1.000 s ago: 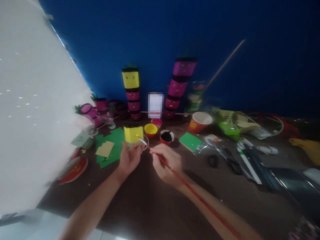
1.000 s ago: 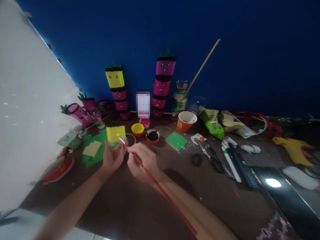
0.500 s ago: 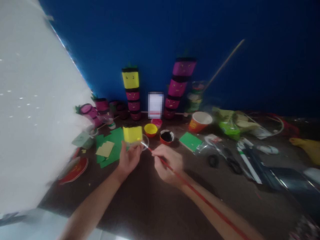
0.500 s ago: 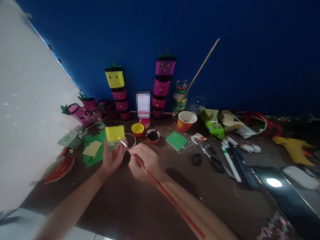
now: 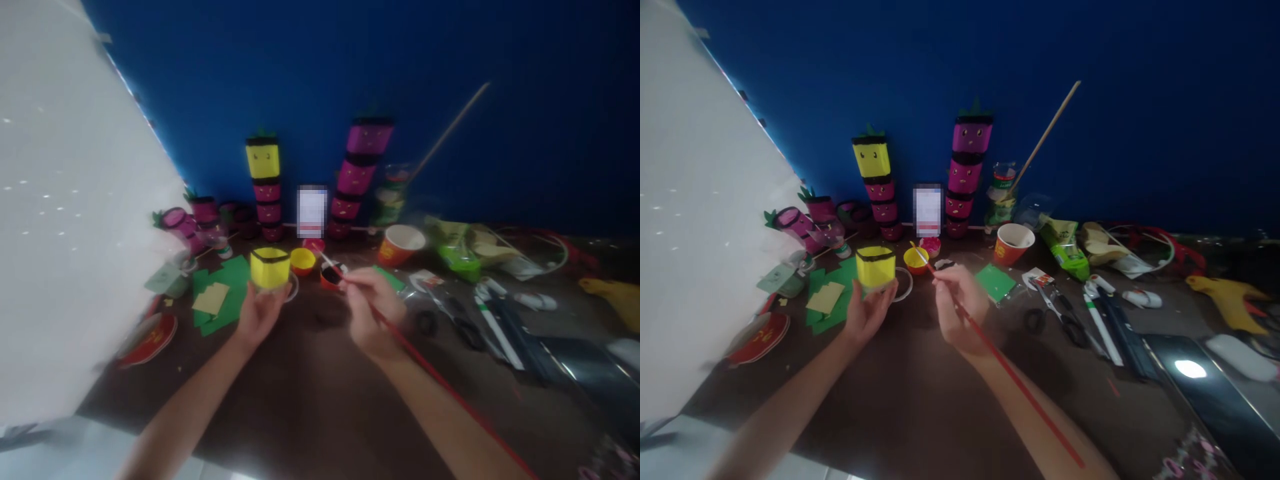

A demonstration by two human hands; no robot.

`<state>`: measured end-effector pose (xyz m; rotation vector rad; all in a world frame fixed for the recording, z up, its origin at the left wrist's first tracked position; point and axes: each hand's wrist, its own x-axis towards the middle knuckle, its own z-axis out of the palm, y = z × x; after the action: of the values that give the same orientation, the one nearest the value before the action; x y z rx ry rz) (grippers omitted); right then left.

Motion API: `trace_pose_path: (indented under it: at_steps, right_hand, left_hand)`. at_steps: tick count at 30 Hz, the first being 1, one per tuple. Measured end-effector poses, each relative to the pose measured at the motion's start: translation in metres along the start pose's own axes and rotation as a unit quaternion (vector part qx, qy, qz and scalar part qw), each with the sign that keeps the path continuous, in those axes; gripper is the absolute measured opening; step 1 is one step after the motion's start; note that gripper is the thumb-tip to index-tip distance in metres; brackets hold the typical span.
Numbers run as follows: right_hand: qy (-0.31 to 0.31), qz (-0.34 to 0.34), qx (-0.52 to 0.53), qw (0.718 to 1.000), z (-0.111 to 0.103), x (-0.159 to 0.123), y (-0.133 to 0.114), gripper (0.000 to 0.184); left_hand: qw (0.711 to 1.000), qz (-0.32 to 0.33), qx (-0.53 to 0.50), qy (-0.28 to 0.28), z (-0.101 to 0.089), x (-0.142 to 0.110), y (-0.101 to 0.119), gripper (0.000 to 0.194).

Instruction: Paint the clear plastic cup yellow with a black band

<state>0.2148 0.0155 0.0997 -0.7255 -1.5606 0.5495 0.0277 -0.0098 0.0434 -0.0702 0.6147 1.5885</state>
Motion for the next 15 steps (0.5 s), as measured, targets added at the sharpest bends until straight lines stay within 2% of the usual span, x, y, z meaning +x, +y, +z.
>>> trace_pose_path:
  at_steps: [5,10,15]
  right_hand:
    - [0.041,0.013,0.033,0.999,0.001,0.004,0.008,0.012]
    - [0.058,0.039,0.041,0.997,0.003,0.003,0.012,0.011]
    - [0.053,0.039,0.022,0.998,0.002,0.002,0.014,0.01]
  left_hand:
    - [0.999,0.018,0.046,-0.015,-0.007,0.01,-0.003,0.051]
    - [0.995,0.002,0.099,0.0,-0.01,0.014,-0.001,0.058]
    - [0.996,0.0,0.087,-0.034,-0.005,0.008,0.003,0.064]
